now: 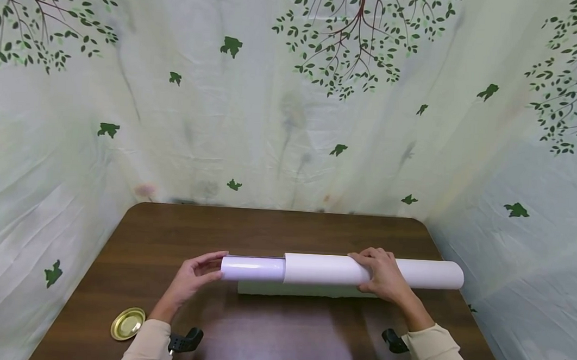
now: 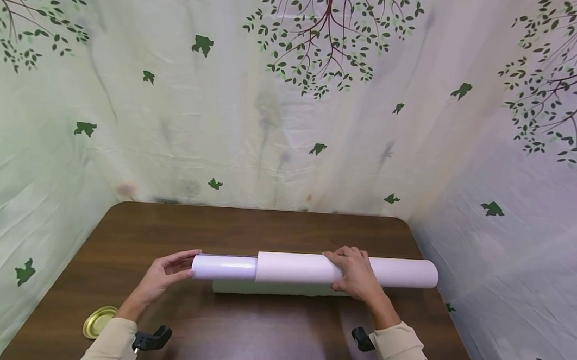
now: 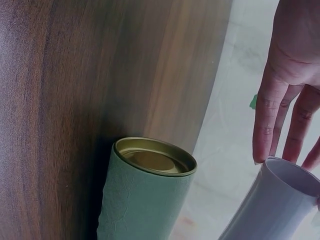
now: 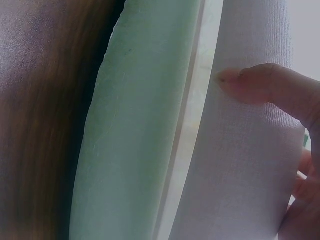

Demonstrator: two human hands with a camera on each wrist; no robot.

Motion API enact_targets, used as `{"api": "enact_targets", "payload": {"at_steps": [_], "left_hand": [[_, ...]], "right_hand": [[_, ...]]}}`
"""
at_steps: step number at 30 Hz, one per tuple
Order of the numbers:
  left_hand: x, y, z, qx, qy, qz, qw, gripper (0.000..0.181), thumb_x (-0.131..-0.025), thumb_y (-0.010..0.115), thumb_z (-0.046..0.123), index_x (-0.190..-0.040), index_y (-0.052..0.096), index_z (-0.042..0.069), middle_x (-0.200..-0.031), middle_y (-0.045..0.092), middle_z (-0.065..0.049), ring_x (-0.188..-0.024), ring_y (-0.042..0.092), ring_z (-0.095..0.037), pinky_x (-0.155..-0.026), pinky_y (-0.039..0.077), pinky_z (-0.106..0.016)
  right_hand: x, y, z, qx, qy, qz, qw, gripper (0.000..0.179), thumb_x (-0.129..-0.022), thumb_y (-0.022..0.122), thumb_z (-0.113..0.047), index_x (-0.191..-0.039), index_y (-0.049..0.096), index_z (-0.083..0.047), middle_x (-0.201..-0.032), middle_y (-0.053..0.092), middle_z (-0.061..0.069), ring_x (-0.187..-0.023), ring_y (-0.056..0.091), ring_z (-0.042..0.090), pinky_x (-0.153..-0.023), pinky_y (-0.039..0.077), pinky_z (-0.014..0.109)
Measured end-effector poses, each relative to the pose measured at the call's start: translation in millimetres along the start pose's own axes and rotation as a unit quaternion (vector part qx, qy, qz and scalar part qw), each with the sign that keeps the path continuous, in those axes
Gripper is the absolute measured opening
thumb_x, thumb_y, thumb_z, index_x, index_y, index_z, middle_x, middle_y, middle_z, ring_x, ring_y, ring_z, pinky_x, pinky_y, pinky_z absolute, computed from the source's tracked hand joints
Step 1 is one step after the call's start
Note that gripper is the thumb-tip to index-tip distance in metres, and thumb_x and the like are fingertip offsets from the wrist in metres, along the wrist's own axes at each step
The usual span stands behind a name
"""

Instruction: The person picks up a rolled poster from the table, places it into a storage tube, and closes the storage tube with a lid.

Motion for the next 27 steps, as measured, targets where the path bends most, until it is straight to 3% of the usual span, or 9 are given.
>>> {"api": "enact_targets", "payload": {"at_steps": [13,27], "left_hand": [[-1.4,8.1,-1.6,0.021,-0.025,-0.004,0.9995,0.049,-0.088,0.067,0.0,-0.132,0.048,-0.012,-0.133,0.049,-0.031,-0.106,0.061,-0.008,-0.086,0.051,-0.024],[-3.1,25.8,2.9,0.046,0.004,-0.021,0.9987,0.05,-0.086,0.067,-0.004,-0.13,0.047,-0.016,-0.129,0.054,-0.027,-0.108,0.062,-0.008,-0.088,0.05,-0.023]], "right_hand": [[-3.6,-2.0,-5.0,-0.011,-0.004,-0.005,0.9999,0.07,-0.059,0.091,-0.016,-0.125,0.066,-0.011,-0.106,0.062,0.006,-0.101,0.052,0.03,-0.086,0.035,0.05],[-1.3,0.6,-2.2,-0.023,-0.013,0.0,0.9996,0.072,-0.058,0.091,-0.014,-0.126,0.065,-0.011,-0.105,0.061,0.005,-0.1,0.052,0.03,-0.084,0.033,0.048]]}}
Point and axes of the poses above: each hand's wrist, its own x-axis away from the middle knuckle, its own y-axis out of the palm, z = x × y, the point moved 9 cm from there along -x, towards the middle knuckle
